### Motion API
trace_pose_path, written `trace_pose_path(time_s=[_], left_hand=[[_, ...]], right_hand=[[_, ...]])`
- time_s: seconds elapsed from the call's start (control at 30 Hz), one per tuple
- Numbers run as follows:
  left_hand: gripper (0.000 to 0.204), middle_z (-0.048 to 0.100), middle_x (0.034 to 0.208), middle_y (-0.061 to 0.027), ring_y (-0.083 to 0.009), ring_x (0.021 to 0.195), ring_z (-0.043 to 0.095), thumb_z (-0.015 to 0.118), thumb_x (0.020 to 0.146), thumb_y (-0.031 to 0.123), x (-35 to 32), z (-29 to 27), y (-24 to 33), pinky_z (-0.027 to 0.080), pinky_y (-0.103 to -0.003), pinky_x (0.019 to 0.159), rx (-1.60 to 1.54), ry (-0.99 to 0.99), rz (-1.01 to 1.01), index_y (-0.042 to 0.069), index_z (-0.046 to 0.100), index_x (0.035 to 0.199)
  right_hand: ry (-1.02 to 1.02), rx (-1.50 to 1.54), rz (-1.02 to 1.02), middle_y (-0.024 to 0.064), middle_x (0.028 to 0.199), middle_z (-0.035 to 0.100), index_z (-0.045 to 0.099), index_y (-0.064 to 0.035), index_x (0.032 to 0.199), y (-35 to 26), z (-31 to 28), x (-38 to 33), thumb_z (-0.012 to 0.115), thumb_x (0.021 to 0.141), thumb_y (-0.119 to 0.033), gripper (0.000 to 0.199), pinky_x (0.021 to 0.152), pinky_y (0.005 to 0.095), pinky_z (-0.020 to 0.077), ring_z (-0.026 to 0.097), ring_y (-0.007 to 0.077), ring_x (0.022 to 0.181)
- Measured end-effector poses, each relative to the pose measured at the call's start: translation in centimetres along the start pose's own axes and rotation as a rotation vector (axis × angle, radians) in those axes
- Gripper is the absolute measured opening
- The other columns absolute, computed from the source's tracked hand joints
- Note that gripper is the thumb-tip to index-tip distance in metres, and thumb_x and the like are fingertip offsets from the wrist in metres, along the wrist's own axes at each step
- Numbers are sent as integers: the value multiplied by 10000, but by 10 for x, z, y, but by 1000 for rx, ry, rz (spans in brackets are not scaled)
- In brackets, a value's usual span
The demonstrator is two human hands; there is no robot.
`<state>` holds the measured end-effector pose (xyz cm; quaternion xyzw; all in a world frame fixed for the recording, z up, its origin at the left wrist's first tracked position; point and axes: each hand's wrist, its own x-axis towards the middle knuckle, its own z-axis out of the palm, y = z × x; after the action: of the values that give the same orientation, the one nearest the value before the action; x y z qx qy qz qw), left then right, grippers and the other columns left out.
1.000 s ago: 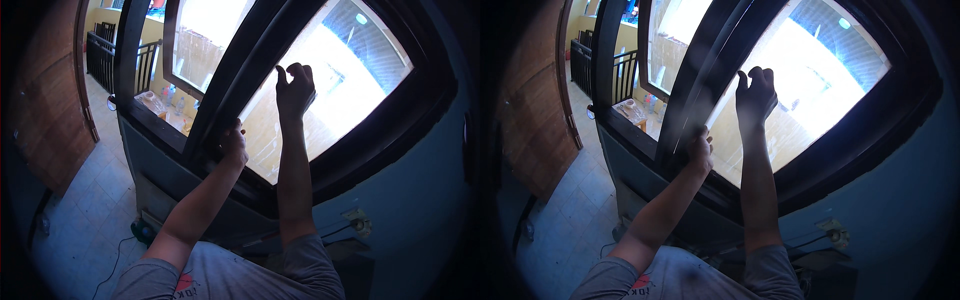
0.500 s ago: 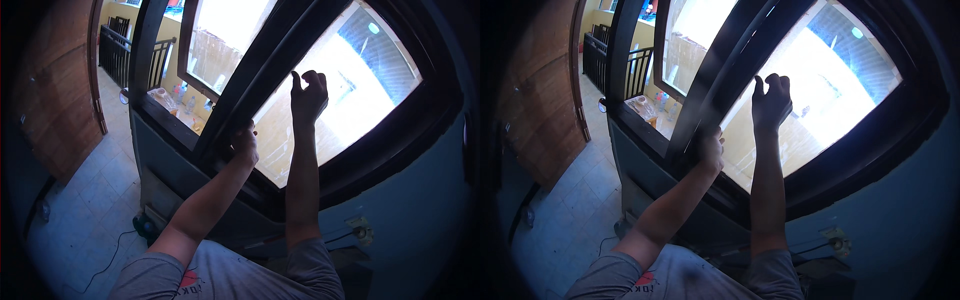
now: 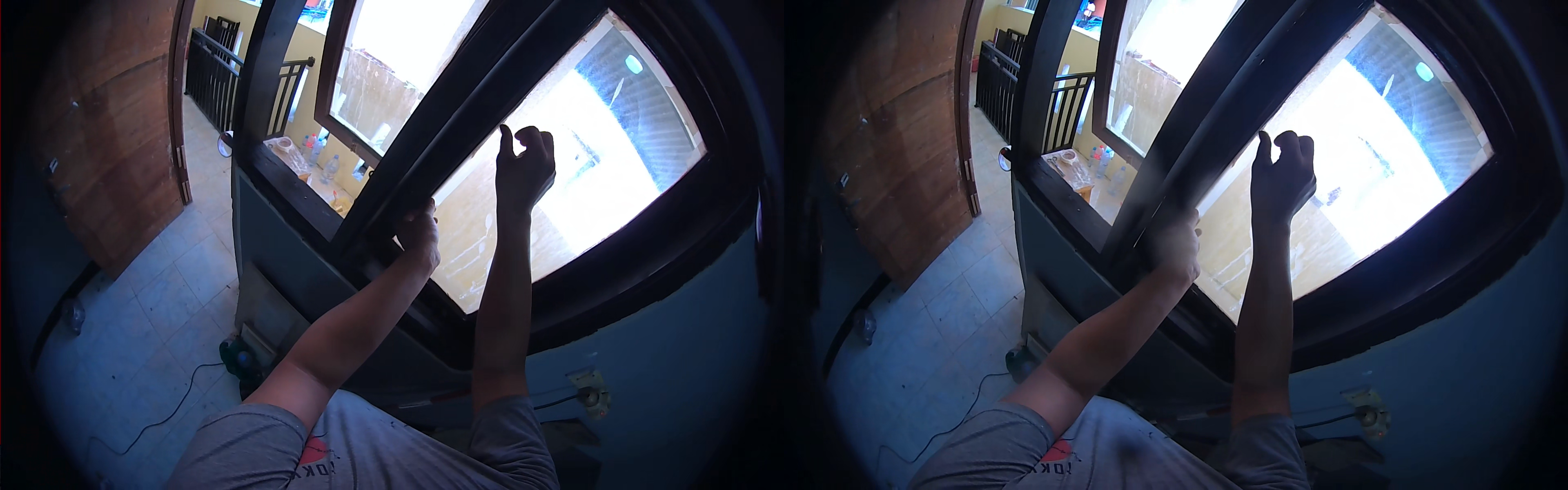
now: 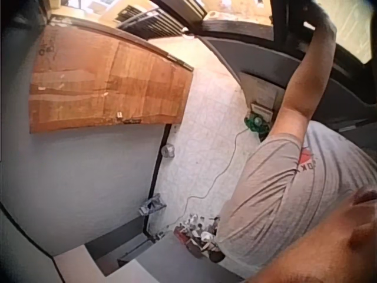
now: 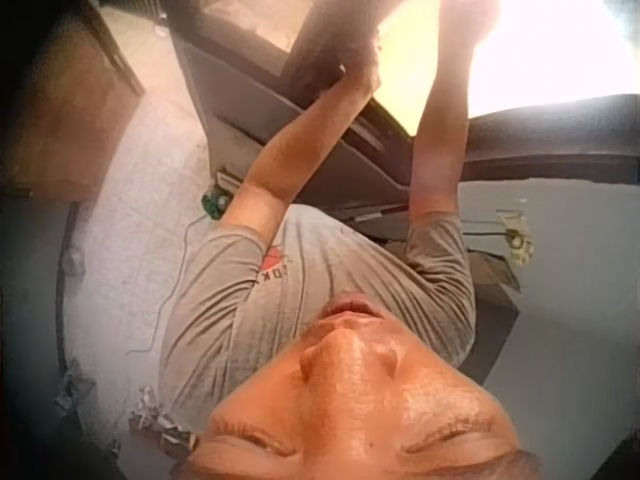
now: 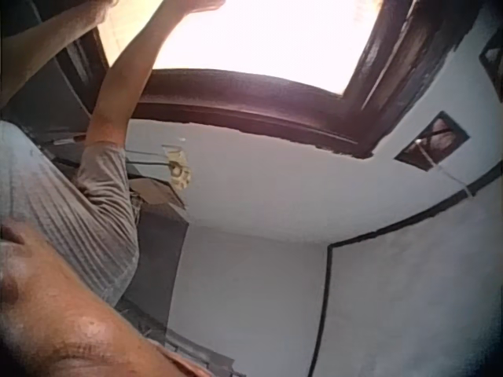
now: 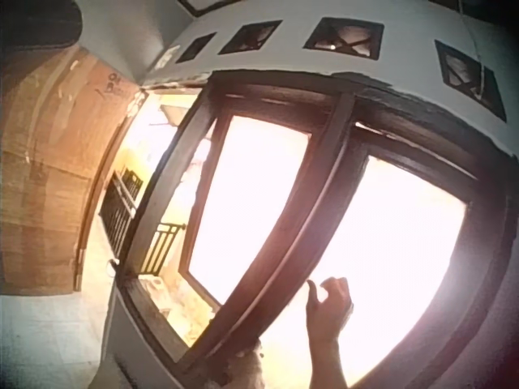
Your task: The person measures and cuts strips of masking tape, then applies them to the edges of a window pane on a dark frame.
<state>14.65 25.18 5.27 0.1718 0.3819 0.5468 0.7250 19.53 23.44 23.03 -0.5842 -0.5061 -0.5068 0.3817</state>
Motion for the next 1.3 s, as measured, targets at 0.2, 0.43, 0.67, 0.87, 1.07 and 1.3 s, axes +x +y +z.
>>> trace_pose_path(time_s=[0.2, 0.43, 0.67, 0.87, 1.07, 1.3], left_hand=[[337, 787, 1062, -86, -197, 1006, 712, 859, 920, 347, 28, 8, -30, 545, -373, 921, -85, 15, 4, 45, 788, 1053], [550, 791, 1160, -113, -250, 1119, 724, 783, 920, 612, 10, 2, -40, 538, -421, 1012, 254, -10, -121, 104, 793, 1131], [466, 772, 1102, -93, -233, 1026, 720, 810, 950, 503, -2, 0, -33, 563, -405, 905, 233, -122, 144, 89, 750, 1156], [517, 729, 958, -96, -239, 881, 691, 673, 1018, 609, 25, -7, -58, 570, -416, 874, 524, -115, 203, 101, 740, 949], [408, 708, 767, -14, -141, 731, 642, 857, 937, 401, 41, -10, -59, 555, -369, 717, 160, -77, -127, 51, 741, 763], [109, 706, 1093, -137, -223, 1032, 663, 624, 956, -54, 40, -21, -57, 541, -345, 1094, -614, -325, -107, -50, 730, 933]], right_hand=[[-12, 58, 17, 66, 866, 602, 620, -96, 861, -1, 2, 1, 864, 915, -287, 315, 576, 423, 481, 626, 273, 640], [-82, 75, -169, 55, 976, 686, 723, -46, 998, 26, 6, -32, 893, 904, -204, 251, 646, 344, 528, 643, 211, 749], [-190, -40, -502, 157, 1312, 704, 746, -42, 1221, 64, -2, -64, 803, 990, -192, 282, 984, 497, 574, 681, 336, 1205], [-557, -50, -636, 132, 1564, 587, 637, -95, 1460, 40, -12, -111, 652, 1054, -184, 415, 1298, 557, 224, 512, 277, 1495], [-750, -13, -660, 149, 1487, 598, 724, -62, 1320, 6, -9, -118, 660, 1033, -273, 361, 1290, 663, 187, 512, 281, 1475], [-703, -147, -778, 56, 1394, 690, 746, -86, 1272, 16, -12, -118, 661, 1040, -397, 398, 1307, 647, 188, 516, 190, 1476]])
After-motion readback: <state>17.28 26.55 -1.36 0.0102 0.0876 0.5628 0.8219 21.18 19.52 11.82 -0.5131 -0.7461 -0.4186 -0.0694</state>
